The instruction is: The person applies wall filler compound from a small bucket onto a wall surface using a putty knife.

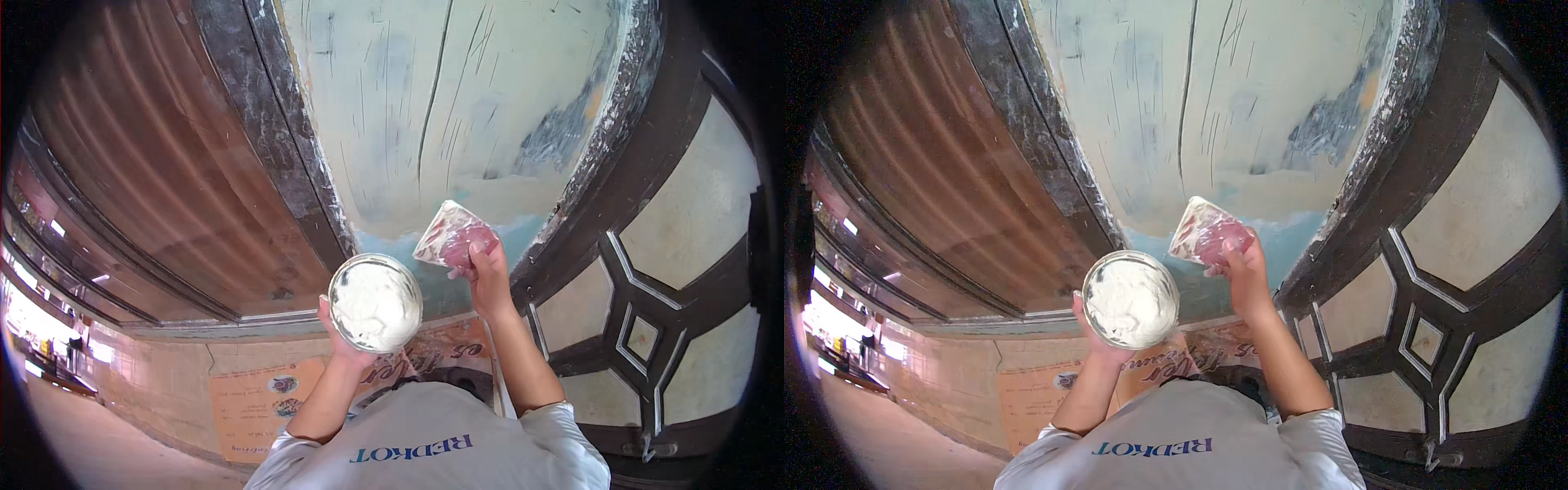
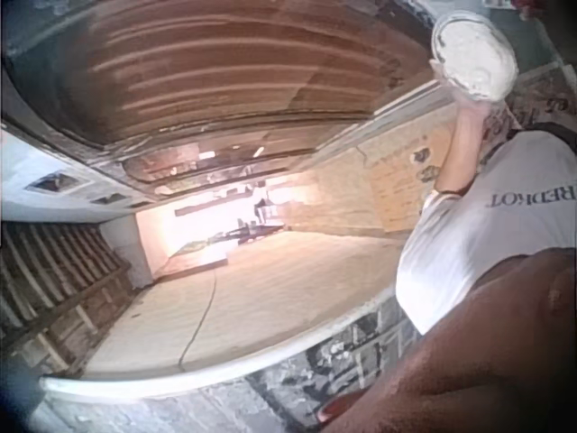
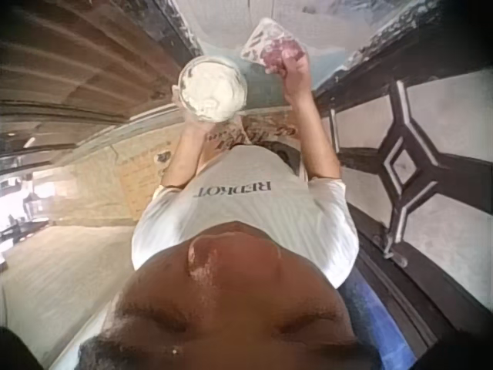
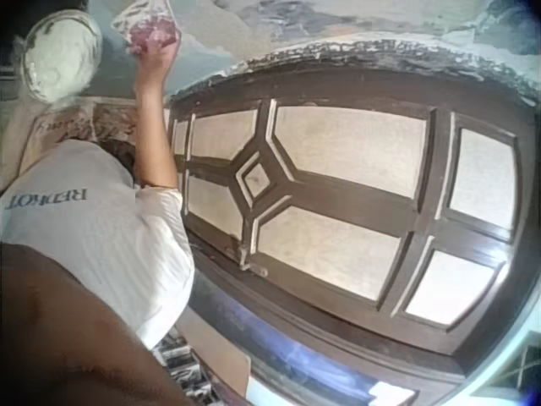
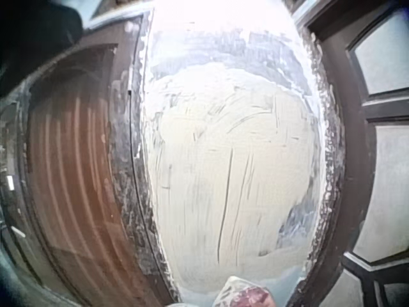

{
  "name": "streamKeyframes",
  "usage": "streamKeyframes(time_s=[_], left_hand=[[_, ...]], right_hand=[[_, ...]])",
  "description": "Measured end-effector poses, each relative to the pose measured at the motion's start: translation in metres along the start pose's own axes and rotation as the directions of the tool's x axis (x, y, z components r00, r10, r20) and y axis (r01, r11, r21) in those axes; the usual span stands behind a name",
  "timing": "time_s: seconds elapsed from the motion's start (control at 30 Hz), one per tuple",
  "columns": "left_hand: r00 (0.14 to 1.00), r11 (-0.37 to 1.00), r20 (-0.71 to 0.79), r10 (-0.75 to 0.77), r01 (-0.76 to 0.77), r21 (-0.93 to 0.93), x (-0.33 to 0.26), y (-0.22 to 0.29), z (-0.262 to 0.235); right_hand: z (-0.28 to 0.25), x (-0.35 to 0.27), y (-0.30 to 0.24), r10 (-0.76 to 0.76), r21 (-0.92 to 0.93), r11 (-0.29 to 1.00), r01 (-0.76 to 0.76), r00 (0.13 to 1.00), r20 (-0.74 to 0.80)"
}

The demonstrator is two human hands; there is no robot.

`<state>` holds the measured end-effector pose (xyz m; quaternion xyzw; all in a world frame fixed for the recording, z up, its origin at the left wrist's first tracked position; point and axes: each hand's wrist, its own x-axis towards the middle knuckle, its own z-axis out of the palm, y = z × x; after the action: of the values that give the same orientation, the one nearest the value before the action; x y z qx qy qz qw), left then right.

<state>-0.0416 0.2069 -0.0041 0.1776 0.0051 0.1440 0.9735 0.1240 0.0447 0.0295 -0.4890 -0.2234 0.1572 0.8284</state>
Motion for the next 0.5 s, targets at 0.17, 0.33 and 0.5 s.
streamKeyframes(time_s=[0.17,0.33,0.5], left_hand=[[1.0,0.997,0.011,-0.018,0.019,-0.069,0.016,-0.02,0.022],[1.0,0.996,0.006,-0.01,0.011,-0.085,0.024,-0.039,0.037],[0.999,0.995,0.042,-0.026,0.03,-0.095,0.031,-0.06,0.052]], right_hand=[[-0.008,-0.005,-0.008,-0.07,-0.128,0.988,0.084,0.992,0.109],[-0.03,-0.005,-0.022,-0.181,-0.2,0.959,0.201,0.977,0.118],[-0.059,0.001,-0.016,-0.197,-0.269,0.931,0.245,0.961,0.195]])
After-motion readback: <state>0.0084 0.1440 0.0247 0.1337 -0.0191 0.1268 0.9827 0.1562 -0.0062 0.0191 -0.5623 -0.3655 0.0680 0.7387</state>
